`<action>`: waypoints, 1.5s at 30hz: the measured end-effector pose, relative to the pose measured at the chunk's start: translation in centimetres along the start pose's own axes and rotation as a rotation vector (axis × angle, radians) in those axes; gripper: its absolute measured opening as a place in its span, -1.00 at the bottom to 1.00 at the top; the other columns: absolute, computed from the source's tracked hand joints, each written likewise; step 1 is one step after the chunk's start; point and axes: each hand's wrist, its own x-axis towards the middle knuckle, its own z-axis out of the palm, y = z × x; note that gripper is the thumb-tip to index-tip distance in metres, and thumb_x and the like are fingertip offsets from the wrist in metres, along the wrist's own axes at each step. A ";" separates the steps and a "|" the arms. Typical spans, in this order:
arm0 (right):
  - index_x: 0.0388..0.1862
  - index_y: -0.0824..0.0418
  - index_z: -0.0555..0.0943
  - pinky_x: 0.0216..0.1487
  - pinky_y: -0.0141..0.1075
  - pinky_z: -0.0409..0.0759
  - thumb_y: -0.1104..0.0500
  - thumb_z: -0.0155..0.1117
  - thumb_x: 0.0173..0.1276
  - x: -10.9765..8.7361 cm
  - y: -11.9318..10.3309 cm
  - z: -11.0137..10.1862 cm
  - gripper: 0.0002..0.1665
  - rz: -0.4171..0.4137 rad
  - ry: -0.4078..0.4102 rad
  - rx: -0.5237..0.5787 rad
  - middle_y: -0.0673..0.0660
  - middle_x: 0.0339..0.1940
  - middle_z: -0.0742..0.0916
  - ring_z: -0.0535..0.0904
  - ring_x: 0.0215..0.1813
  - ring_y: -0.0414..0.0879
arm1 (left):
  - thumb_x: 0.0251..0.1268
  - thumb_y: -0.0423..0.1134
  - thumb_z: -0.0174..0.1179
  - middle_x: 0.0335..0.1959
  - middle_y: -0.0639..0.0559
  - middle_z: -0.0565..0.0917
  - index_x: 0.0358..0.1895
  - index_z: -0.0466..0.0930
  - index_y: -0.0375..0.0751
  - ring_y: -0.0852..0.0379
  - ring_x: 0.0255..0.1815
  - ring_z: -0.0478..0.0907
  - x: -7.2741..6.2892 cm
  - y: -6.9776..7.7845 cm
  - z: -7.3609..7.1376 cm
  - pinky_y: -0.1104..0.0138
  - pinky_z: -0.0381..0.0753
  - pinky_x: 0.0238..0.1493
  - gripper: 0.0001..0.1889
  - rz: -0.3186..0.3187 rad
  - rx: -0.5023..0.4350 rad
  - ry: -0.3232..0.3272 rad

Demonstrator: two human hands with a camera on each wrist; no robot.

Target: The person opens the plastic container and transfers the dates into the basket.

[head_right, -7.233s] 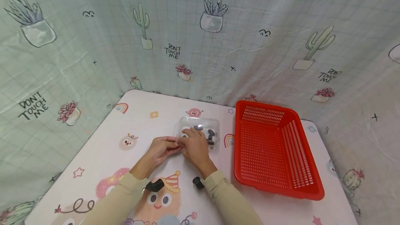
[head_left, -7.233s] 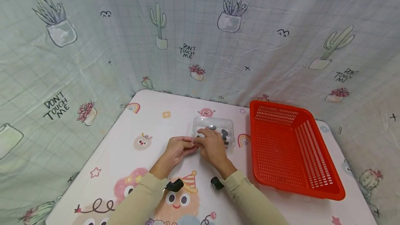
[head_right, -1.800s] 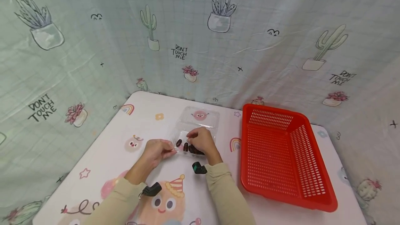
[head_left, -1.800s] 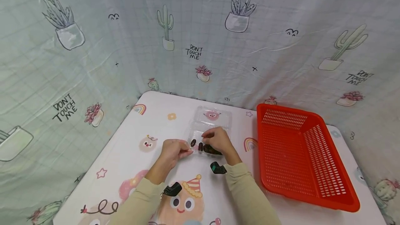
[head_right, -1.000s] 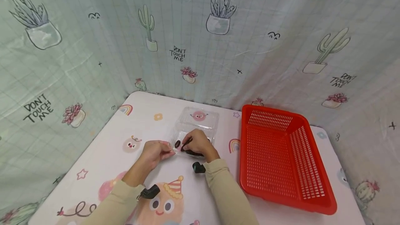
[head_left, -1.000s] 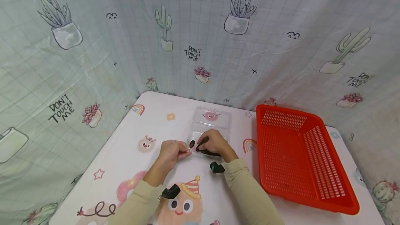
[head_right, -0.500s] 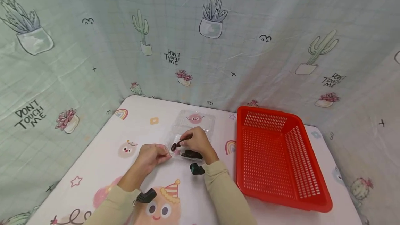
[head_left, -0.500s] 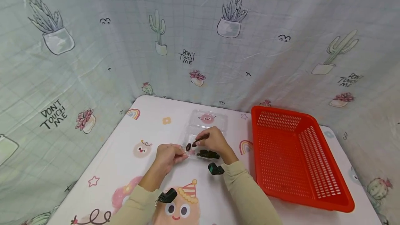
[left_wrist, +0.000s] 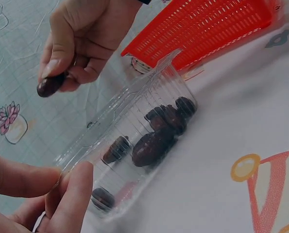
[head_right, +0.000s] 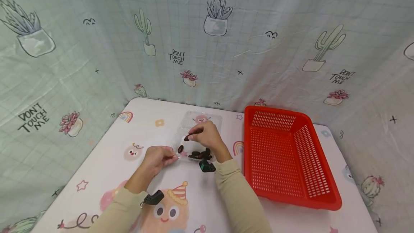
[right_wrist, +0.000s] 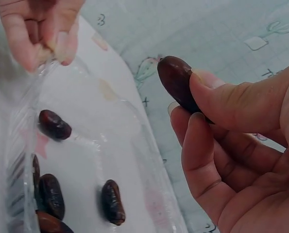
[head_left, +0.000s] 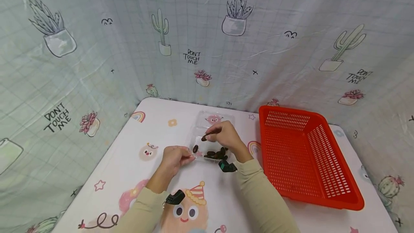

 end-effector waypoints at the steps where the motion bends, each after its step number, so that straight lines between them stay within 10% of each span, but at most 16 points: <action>1: -0.26 0.34 0.81 -0.27 -0.41 0.60 0.39 0.54 0.20 0.0 -0.1 -0.3 -0.88 0.006 0.005 0.001 0.21 -0.28 0.83 0.65 -0.27 -0.17 | 0.12 -0.71 0.14 -0.42 -0.15 0.65 -0.02 0.56 -0.74 0.09 -0.45 0.70 0.0 0.0 0.0 0.32 0.85 -0.35 -0.69 -0.003 -0.001 -0.001; 23: -0.10 0.23 0.81 0.02 -0.25 0.63 0.25 0.49 0.34 -1.4 -2.1 -8.6 -0.83 0.166 0.080 0.025 0.15 -0.15 0.84 0.65 -0.08 0.00 | 0.13 -0.72 0.13 -0.38 -0.17 0.64 0.00 0.54 -0.75 0.06 -0.41 0.70 0.0 0.0 0.5 0.29 0.86 -0.33 -0.69 -0.005 -0.009 0.008; 45: 0.01 0.41 0.73 -0.04 -0.39 0.69 0.26 0.42 0.41 -2.6 0.3 -15.1 -0.72 0.090 0.185 0.056 0.14 -0.10 0.79 0.65 -0.08 -0.02 | 0.18 -0.71 0.13 -0.35 -0.19 0.66 0.02 0.54 -0.73 0.06 -0.37 0.72 -0.3 -0.1 0.4 0.29 0.87 -0.29 -0.70 -0.006 0.012 0.017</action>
